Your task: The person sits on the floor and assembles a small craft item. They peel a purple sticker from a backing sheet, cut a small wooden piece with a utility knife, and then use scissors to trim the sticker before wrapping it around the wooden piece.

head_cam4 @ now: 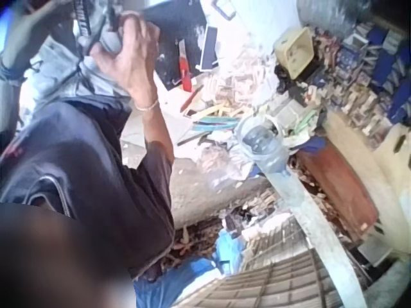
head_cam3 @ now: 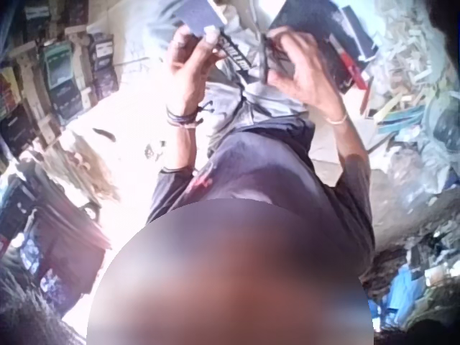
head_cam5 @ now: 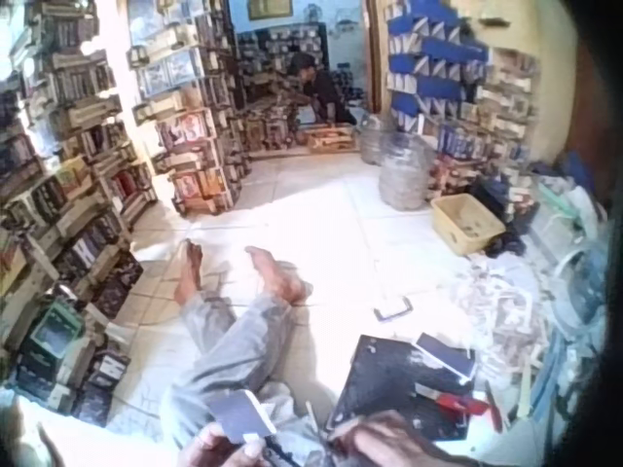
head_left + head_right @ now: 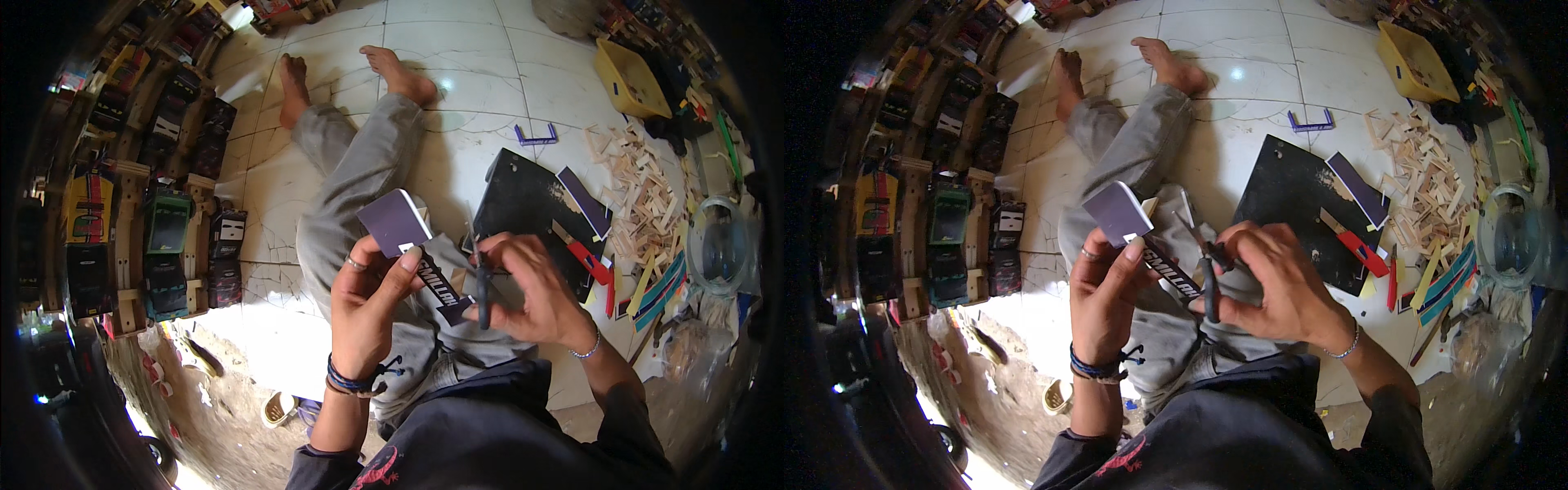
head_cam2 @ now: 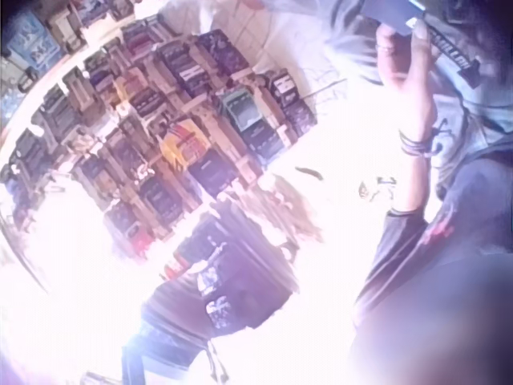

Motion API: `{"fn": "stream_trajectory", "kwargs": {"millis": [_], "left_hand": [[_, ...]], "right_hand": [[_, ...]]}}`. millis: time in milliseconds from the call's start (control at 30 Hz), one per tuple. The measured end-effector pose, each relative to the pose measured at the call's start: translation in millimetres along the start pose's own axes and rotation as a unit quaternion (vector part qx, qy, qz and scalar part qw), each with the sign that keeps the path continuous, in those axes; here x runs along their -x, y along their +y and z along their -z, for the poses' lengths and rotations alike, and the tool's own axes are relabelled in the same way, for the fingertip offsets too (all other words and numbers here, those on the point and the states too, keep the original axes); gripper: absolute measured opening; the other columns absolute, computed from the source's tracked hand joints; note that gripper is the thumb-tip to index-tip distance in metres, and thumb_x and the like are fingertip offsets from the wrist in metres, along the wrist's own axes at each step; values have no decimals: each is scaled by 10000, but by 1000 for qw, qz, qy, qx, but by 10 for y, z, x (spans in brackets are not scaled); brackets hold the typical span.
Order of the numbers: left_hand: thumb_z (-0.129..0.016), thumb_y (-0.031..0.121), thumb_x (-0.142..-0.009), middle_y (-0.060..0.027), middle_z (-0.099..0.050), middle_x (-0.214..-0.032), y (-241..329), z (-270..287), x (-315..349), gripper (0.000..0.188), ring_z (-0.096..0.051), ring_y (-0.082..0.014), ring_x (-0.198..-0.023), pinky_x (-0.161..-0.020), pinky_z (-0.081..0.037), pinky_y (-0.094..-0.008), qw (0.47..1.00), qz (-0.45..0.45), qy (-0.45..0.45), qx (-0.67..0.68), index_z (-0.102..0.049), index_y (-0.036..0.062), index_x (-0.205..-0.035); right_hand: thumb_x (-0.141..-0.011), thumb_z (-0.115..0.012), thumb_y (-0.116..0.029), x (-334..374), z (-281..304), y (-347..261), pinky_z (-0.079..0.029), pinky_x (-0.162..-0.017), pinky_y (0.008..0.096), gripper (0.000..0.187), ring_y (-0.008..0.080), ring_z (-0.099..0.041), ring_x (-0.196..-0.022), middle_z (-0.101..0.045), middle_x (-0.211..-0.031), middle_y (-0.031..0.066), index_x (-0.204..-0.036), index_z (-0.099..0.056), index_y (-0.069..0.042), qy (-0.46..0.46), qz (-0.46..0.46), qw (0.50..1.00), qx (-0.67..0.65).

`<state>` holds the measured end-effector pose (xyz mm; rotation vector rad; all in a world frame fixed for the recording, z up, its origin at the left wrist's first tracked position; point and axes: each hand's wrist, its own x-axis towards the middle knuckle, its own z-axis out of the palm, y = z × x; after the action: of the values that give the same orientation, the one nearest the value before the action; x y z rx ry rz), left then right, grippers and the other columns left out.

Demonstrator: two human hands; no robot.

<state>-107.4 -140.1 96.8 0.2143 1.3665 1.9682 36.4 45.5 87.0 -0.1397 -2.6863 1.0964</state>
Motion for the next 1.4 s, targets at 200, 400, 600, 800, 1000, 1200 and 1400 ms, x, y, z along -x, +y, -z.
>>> {"fn": "stream_trajectory", "kwargs": {"millis": [200,400,600,800,1000,1200,1400], "left_hand": [[-656,99,-999,-24,-702,-1086,45,15,114,205,-690,-115,-936,-790,-598,-303,999,-16,46,11,-626,84,-1202],[-641,93,-1005,-63,-701,-1091,22,-5,129,211,-698,-164,-953,-824,-601,-330,999,-30,29,24,-615,57,-1211],[-630,118,-1015,-99,-695,-1130,11,-6,132,230,-692,-218,-1033,-887,-576,-361,999,-20,15,47,-602,44,-1232],[-621,118,-1021,-101,-690,-1149,14,-31,141,246,-686,-225,-1047,-892,-571,-362,998,-12,29,47,-590,41,-1252],[-623,119,-1021,-87,-692,-1151,27,-54,144,242,-683,-198,-1039,-896,-568,-356,998,-15,37,45,-596,46,-1250],[-623,121,-1022,-85,-694,-1160,44,-54,136,237,-676,-183,-1039,-923,-557,-373,998,-17,36,48,-607,51,-1247],[-612,116,-1027,-91,-692,-1171,39,-64,124,245,-675,-191,-1040,-939,-552,-393,998,-30,31,37,-609,42,-1261]], "right_hand": [[-809,-725,-501,-154,-102,-145,-395,-938,448,570,314,-584,-1007,-567,-1109,126,-1049,-580,-4,-38,20,999,22],[-840,-684,-572,-221,-185,-167,-385,-934,461,631,324,-573,-1012,-558,-1106,144,-1066,-556,3,-13,47,999,24],[-861,-633,-645,-249,-208,-151,-387,-883,451,708,319,-583,-939,-562,-1035,135,-1097,-535,15,-20,51,998,-16],[-873,-604,-675,-255,-217,-136,-387,-867,436,722,306,-586,-902,-557,-1011,128,-1093,-539,10,-15,53,998,-35],[-875,-628,-636,-281,-185,-139,-384,-871,440,676,309,-584,-901,-559,-1004,124,-1082,-540,2,-17,52,998,-36],[-877,-668,-531,-294,-137,-154,-389,-888,443,562,311,-584,-930,-568,-983,112,-1052,-548,-11,-37,45,998,-37],[-874,-689,-468,-304,-152,-151,-393,-907,440,492,307,-588,-922,-576,-965,100,-1033,-554,-22,-25,57,998,-32]]}}
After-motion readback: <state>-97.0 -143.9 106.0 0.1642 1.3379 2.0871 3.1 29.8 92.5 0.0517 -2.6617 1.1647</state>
